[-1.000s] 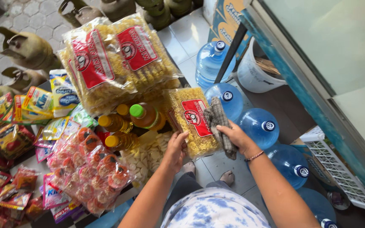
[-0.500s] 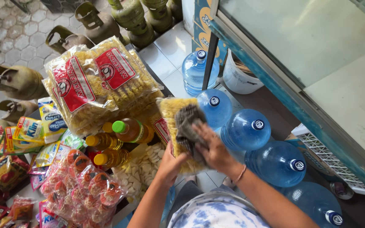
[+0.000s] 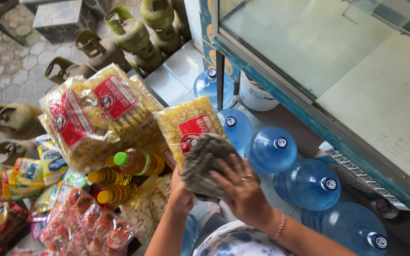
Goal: The person wipes the glass display case with a cloth, then repeatedly picks up packages of dried noodles from a table, wipes each package, and places them inside the display case. The person handles the noodles one at a time and stacks them on the shelf.
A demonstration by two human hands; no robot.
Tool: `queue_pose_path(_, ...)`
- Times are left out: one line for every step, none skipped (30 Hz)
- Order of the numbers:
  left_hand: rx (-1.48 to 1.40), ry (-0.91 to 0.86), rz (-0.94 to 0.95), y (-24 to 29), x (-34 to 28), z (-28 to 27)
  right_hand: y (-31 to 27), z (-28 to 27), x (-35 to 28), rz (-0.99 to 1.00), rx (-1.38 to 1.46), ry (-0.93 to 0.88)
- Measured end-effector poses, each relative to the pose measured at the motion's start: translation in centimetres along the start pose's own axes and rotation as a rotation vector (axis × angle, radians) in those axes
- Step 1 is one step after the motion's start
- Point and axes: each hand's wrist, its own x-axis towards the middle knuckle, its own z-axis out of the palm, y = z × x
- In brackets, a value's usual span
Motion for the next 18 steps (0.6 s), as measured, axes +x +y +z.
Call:
queue_pose_path(0.035,-0.04,0.009,0.1,0.0,0.1,1.4,0.3,-1.0,0.082,0.135,0.052)
queue_pose_path(0.069,-0.08,0.018,0.2,-0.2,0.3,3.1,0.7,-1.8,0.163,0.27,0.105)
queue_pose_path(0.105,-0.119,0.018,0.2,-0.5,0.5,4.7,1.1,-2.8,0.251,0.406,0.158)
queue_pose_path(0.117,-0.168,-0.025,0.1,-0.9,0.8,6.9,1.7,-3.0,0.55,0.539,0.134)
queue_pose_path(0.129,-0.22,-0.067,0.1,-1.2,1.2,9.4,2.2,-2.7,0.846,0.669,0.108)
queue_pose_path(0.142,-0.273,-0.109,0.0,-1.4,1.7,12.0,2.2,-2.2,0.838,0.73,0.179)
queue_pose_path(0.142,-0.301,-0.12,0.0,-1.5,2.3,14.2,1.9,-1.7,0.829,0.79,0.251)
queue_pose_path(0.142,-0.329,-0.132,0.0,-1.8,2.8,15.5,1.7,-1.3,0.897,1.187,0.311)
queue_pose_path(0.139,-0.357,-0.141,-0.1,-2.0,3.4,16.4,1.4,-0.8,0.902,1.407,0.332)
queue_pose_path(0.128,-0.379,-0.147,-0.1,-2.0,4.0,16.7,1.1,-0.4,0.889,1.574,0.351)
queue_pose_path(0.115,-0.394,-0.154,-0.1,-2.1,4.4,16.2,0.8,-0.4,0.877,1.682,0.35)
queue_pose_path(0.103,-0.41,-0.162,0.0,-2.2,4.6,15.2,0.5,-0.5,0.863,1.772,0.344)
queue_pose_path(0.148,-0.401,-0.147,0.2,-1.9,4.9,14.1,0.2,-0.4,0.85,1.825,0.337)
queue_pose_path(0.192,-0.392,-0.131,0.4,-1.6,5.0,13.0,0.0,-0.3,0.837,1.862,0.332)
queue_pose_path(0.236,-0.376,-0.114,0.5,-1.5,5.0,11.9,-0.2,-0.4,0.833,1.887,0.32)
queue_pose_path(0.238,-0.368,-0.109,0.4,-1.3,4.7,10.9,-0.5,-0.5,0.827,1.906,0.31)
queue_pose_path(0.24,-0.354,-0.104,0.3,-1.4,4.3,10.1,-0.7,-0.7,0.83,1.915,0.293)
queue_pose_path(0.242,-0.34,-0.099,0.1,-1.4,3.7,9.5,-1.1,-1.1,0.831,1.923,0.268)
